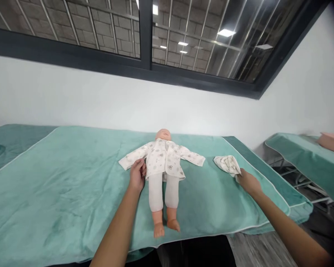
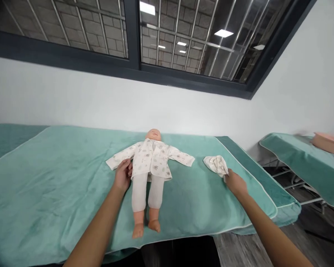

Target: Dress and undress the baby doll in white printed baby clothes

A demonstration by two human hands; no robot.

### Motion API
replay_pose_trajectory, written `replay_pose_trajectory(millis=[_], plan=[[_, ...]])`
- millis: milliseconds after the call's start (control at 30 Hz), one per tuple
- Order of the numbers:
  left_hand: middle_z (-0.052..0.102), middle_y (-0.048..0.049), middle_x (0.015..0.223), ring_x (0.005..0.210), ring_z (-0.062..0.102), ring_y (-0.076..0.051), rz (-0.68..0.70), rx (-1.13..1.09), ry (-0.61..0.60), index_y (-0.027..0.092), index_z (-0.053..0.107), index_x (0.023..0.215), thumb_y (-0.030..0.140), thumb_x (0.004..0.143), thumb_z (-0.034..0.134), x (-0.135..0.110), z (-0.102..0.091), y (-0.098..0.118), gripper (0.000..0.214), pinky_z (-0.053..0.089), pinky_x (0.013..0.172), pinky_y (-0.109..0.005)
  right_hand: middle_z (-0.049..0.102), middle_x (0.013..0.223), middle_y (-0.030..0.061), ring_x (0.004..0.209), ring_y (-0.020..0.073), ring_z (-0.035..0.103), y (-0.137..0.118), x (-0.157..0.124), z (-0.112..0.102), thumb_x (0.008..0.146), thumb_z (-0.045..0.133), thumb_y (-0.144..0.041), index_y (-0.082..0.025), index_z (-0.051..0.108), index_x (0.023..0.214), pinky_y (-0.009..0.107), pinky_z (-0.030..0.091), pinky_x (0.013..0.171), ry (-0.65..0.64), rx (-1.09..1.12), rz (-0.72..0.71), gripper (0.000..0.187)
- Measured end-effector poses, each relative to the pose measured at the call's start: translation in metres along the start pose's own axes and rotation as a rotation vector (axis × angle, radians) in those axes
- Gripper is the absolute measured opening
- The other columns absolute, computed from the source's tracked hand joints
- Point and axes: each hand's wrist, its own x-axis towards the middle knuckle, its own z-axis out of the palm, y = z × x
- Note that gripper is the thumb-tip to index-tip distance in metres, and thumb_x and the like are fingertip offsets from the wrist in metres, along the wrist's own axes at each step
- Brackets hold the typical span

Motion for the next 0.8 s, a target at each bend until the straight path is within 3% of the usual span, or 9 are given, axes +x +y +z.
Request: replay_pose_trajectory(millis=[67, 167, 233, 333, 433, 500, 600, 667, 800], plan=[[0.040, 0.0094, 0.052, 0.040, 0.029, -0.004, 0.010, 0.041, -0.014, 0.017, 0.055, 0.077, 0.036, 0.072, 0.073, -0.014, 0.001, 0.000, 0.027, 0.019, 0.039, -0.019, 0.071, 0.107, 0.0179, 0.101, 0.0332, 0.065, -0.018, -0.001, -0.013, 0.091, 0.043, -0.034, -0.013, 0.064, 0.115, 0.046, 0.047, 0.090, -0.038, 0.111, -0.064, 0.038], [0.047, 0.0072, 0.055, 0.047, 0.038, -0.005, 0.048, 0.120, 0.009, 0.015, 0.060, 0.078, 0.032, 0.072, 0.075, -0.041, 0.009, 0.005, 0.024, 0.027, 0.045, -0.018, 0.071, 0.115, 0.0078, 0.103, 0.0259, 0.065, -0.071, -0.017, -0.022, 0.093, 0.044, -0.046, -0.019, 0.061, 0.123, 0.035, 0.051, 0.089, -0.086, 0.340, -0.213, 0.044], [0.051, 0.0058, 0.059, 0.052, 0.043, -0.006, 0.099, 0.204, 0.011, 0.015, 0.063, 0.083, 0.033, 0.073, 0.075, -0.062, 0.018, 0.017, 0.024, 0.031, 0.049, -0.018, 0.071, 0.113, 0.0102, 0.100, 0.0276, 0.066, -0.112, -0.039, -0.027, 0.089, 0.054, -0.054, -0.015, 0.062, 0.123, 0.037, 0.052, 0.086, -0.252, 0.758, -0.293, 0.052], [0.063, 0.0000, 0.074, 0.066, 0.057, -0.011, 0.135, 0.372, -0.162, 0.017, 0.065, 0.102, 0.040, 0.080, 0.071, -0.098, 0.036, 0.045, 0.032, 0.039, 0.056, -0.020, 0.072, 0.110, 0.0090, 0.092, 0.0244, 0.065, -0.166, -0.079, -0.033, 0.086, 0.064, -0.055, -0.017, 0.063, 0.121, 0.036, 0.051, 0.082, -0.521, 1.070, -0.420, 0.052], [0.069, -0.0095, 0.114, 0.100, 0.065, -0.022, 0.062, 0.415, -0.377, 0.022, 0.056, 0.130, 0.047, 0.086, 0.066, -0.136, 0.052, 0.072, 0.052, 0.051, 0.075, -0.029, 0.070, 0.107, 0.0061, 0.094, 0.0224, 0.063, -0.198, -0.115, -0.037, 0.079, 0.074, -0.049, -0.019, 0.064, 0.115, 0.033, 0.049, 0.081, -0.693, 1.123, -0.558, 0.048], [0.061, -0.0102, 0.135, 0.123, 0.057, -0.025, 0.084, 0.431, -0.400, 0.024, 0.053, 0.136, 0.045, 0.084, 0.069, -0.157, 0.058, 0.084, 0.059, 0.049, 0.094, -0.034, 0.067, 0.101, 0.0027, 0.093, 0.0202, 0.061, -0.209, -0.134, -0.038, 0.072, 0.082, -0.042, -0.019, 0.065, 0.106, 0.030, 0.047, 0.079, -0.762, 1.099, -0.608, 0.044], [0.057, -0.0087, 0.142, 0.132, 0.051, -0.027, 0.136, 0.435, -0.307, 0.024, 0.056, 0.135, 0.037, 0.076, 0.079, -0.178, 0.062, 0.093, 0.065, 0.042, 0.107, -0.035, 0.063, 0.087, -0.0011, 0.078, 0.0150, 0.058, -0.215, -0.154, -0.042, 0.071, 0.083, -0.041, -0.019, 0.063, 0.092, 0.025, 0.044, 0.068, -0.857, 1.124, -0.556, 0.036], [0.061, -0.0104, 0.136, 0.125, 0.057, -0.028, 0.091, 0.364, -0.224, 0.022, 0.059, 0.132, 0.038, 0.076, 0.079, -0.184, 0.062, 0.099, 0.062, 0.045, 0.104, -0.036, 0.061, 0.080, -0.0021, 0.069, 0.0124, 0.054, -0.213, -0.159, -0.046, 0.076, 0.078, -0.045, -0.018, 0.060, 0.086, 0.024, 0.041, 0.061, -0.849, 1.193, -0.481, 0.034], [0.069, -0.0100, 0.120, 0.100, 0.068, -0.023, 0.014, 0.238, -0.149, 0.019, 0.062, 0.122, 0.036, 0.073, 0.080, -0.184, 0.057, 0.115, 0.056, 0.053, 0.085, -0.031, 0.058, 0.074, -0.0034, 0.061, 0.0106, 0.050, -0.193, -0.146, -0.061, 0.080, 0.072, -0.051, -0.019, 0.057, 0.082, 0.023, 0.037, 0.057, -0.660, 1.269, -0.417, 0.036]])
